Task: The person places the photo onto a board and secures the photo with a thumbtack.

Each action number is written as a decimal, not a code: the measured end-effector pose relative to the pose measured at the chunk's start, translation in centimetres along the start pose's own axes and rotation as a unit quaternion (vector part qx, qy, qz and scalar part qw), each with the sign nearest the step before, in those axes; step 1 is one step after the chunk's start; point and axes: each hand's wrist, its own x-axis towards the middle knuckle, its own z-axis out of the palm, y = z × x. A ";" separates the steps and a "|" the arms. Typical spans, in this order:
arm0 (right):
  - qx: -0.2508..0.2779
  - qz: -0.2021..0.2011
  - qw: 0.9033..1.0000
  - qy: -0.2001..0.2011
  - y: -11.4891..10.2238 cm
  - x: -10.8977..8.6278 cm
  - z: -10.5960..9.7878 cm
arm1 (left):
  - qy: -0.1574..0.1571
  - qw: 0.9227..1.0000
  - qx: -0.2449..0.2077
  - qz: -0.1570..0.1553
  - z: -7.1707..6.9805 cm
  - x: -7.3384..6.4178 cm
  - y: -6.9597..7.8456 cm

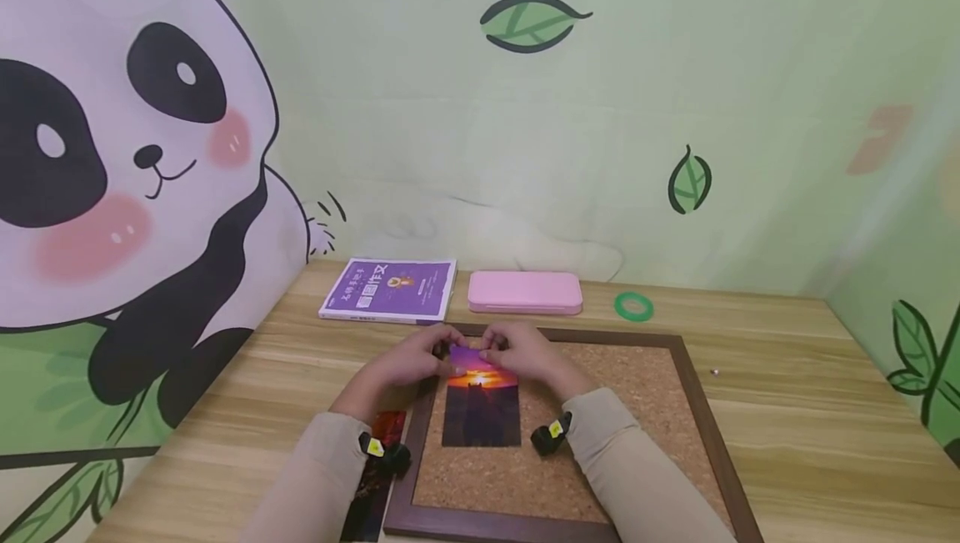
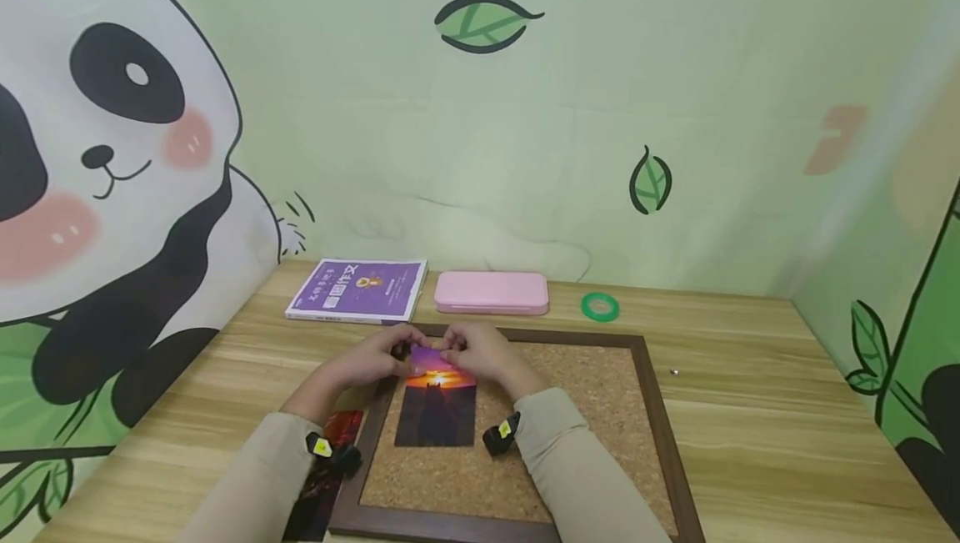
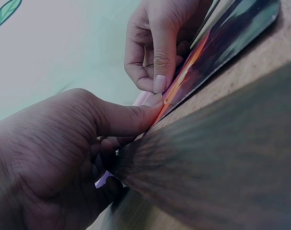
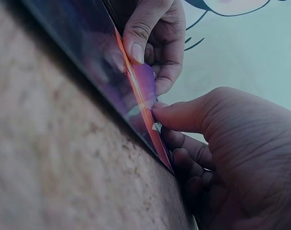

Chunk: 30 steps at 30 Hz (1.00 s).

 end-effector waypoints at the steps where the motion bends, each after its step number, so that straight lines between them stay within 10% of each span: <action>1: 0.000 0.001 1.000 -0.001 0.0 0.0 0.0 | 0.000 1.000 0.002 0.000 0.0 0.0 -0.1; 30: -0.002 0.025 1.000 -0.001 0.0 0.0 0.2 | -0.002 1.000 0.004 0.009 0.0 0.2 -0.3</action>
